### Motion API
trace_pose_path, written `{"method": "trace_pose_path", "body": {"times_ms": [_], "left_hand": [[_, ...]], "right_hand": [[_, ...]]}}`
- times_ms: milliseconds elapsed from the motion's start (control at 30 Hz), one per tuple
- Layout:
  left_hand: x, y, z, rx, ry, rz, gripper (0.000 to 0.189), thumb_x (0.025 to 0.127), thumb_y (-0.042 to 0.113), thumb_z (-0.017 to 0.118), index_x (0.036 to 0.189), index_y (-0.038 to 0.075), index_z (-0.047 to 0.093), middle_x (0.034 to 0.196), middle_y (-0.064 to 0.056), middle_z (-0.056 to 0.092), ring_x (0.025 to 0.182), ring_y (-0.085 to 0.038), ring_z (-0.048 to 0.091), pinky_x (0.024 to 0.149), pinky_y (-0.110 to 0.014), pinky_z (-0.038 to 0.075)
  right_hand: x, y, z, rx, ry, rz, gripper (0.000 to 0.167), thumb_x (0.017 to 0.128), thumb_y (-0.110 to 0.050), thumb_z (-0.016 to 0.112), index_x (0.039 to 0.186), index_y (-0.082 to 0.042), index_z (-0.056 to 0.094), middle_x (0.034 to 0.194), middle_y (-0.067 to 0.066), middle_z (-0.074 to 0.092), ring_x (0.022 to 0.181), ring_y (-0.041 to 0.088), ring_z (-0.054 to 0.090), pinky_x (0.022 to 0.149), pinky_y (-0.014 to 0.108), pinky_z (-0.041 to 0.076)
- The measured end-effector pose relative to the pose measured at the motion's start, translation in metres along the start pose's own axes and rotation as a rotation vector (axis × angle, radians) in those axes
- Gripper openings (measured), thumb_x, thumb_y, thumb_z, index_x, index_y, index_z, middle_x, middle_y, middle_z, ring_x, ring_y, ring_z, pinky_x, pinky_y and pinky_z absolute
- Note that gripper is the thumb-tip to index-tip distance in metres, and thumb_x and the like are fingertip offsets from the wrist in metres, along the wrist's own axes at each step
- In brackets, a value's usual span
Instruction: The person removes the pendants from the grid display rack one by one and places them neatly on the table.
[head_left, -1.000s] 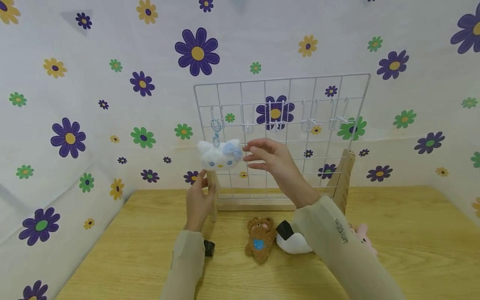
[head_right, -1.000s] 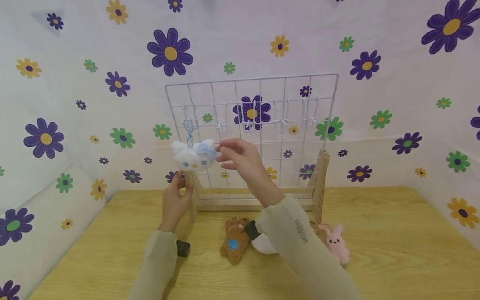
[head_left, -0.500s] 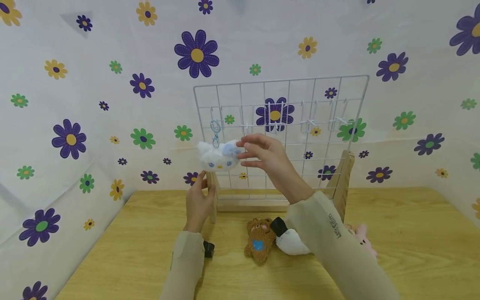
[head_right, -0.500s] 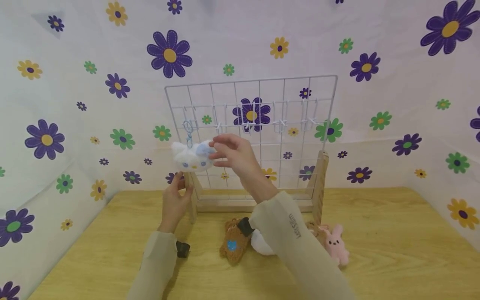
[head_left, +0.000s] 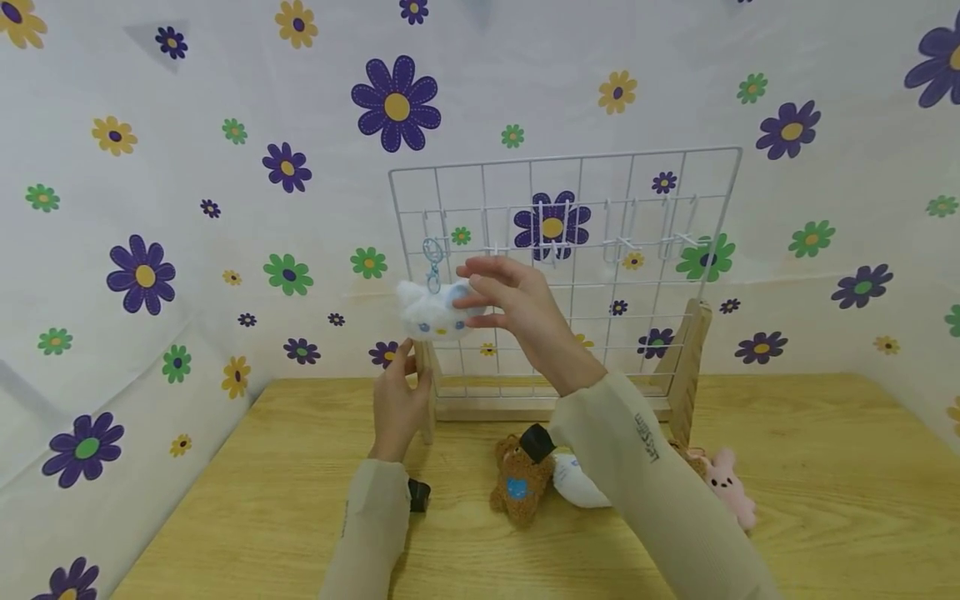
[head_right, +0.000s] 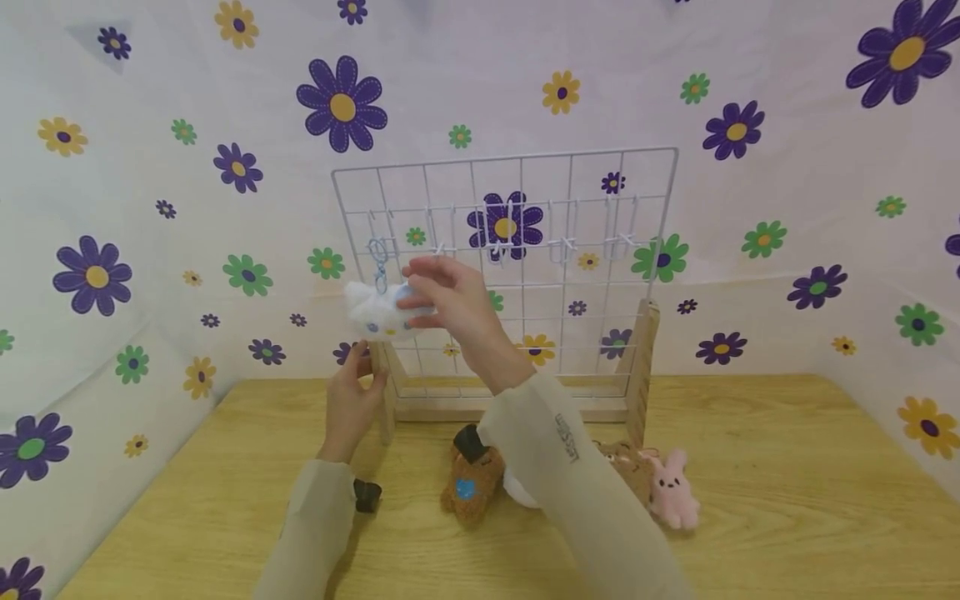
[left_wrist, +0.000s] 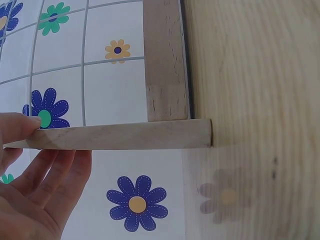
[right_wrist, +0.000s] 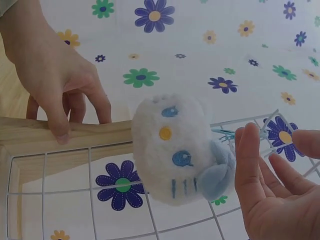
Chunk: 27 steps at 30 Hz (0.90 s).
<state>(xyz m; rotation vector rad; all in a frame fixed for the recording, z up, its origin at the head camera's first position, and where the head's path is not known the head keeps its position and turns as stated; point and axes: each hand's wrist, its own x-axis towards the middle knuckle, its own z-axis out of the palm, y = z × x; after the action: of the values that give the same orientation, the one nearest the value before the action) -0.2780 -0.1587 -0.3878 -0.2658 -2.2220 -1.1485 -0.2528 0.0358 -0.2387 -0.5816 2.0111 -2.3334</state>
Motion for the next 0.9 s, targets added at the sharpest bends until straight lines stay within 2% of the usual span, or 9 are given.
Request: {"method": "trace_pose_path", "body": {"times_ms": [233, 400, 900], "left_hand": [[0.002, 0.000, 0.000, -0.008, 0.001, 0.008, 0.047, 0.092, -0.004, 0.068, 0.137, -0.008, 0.054, 0.108, -0.027, 0.071, 0.095, -0.039, 0.070, 0.089, -0.057, 0.054], [0.002, -0.001, 0.001, -0.004, -0.004, 0.017, 0.047, 0.092, -0.004, 0.068, 0.137, -0.007, 0.054, 0.110, -0.028, 0.071, 0.095, -0.039, 0.070, 0.088, -0.056, 0.055], [0.001, -0.004, 0.001, -0.012, -0.008, 0.011, 0.047, 0.093, -0.004, 0.068, 0.138, -0.006, 0.053, 0.112, -0.027, 0.070, 0.097, -0.040, 0.070, 0.090, -0.057, 0.054]], "right_hand": [[0.004, -0.003, 0.005, -0.006, -0.013, 0.018, 0.041, 0.107, -0.010, 0.051, 0.146, 0.000, 0.048, 0.144, 0.013, 0.056, 0.108, 0.031, 0.068, 0.083, 0.034, 0.059], [0.008, 0.000, 0.010, 0.015, -0.020, 0.035, 0.045, 0.106, -0.010, 0.051, 0.150, -0.002, 0.044, 0.150, 0.011, 0.052, 0.107, 0.030, 0.069, 0.078, 0.029, 0.059], [0.021, -0.003, 0.025, -0.006, -0.031, 0.051, 0.046, 0.106, -0.011, 0.053, 0.150, -0.004, 0.045, 0.146, 0.008, 0.055, 0.100, 0.027, 0.072, 0.075, 0.027, 0.059]]}}
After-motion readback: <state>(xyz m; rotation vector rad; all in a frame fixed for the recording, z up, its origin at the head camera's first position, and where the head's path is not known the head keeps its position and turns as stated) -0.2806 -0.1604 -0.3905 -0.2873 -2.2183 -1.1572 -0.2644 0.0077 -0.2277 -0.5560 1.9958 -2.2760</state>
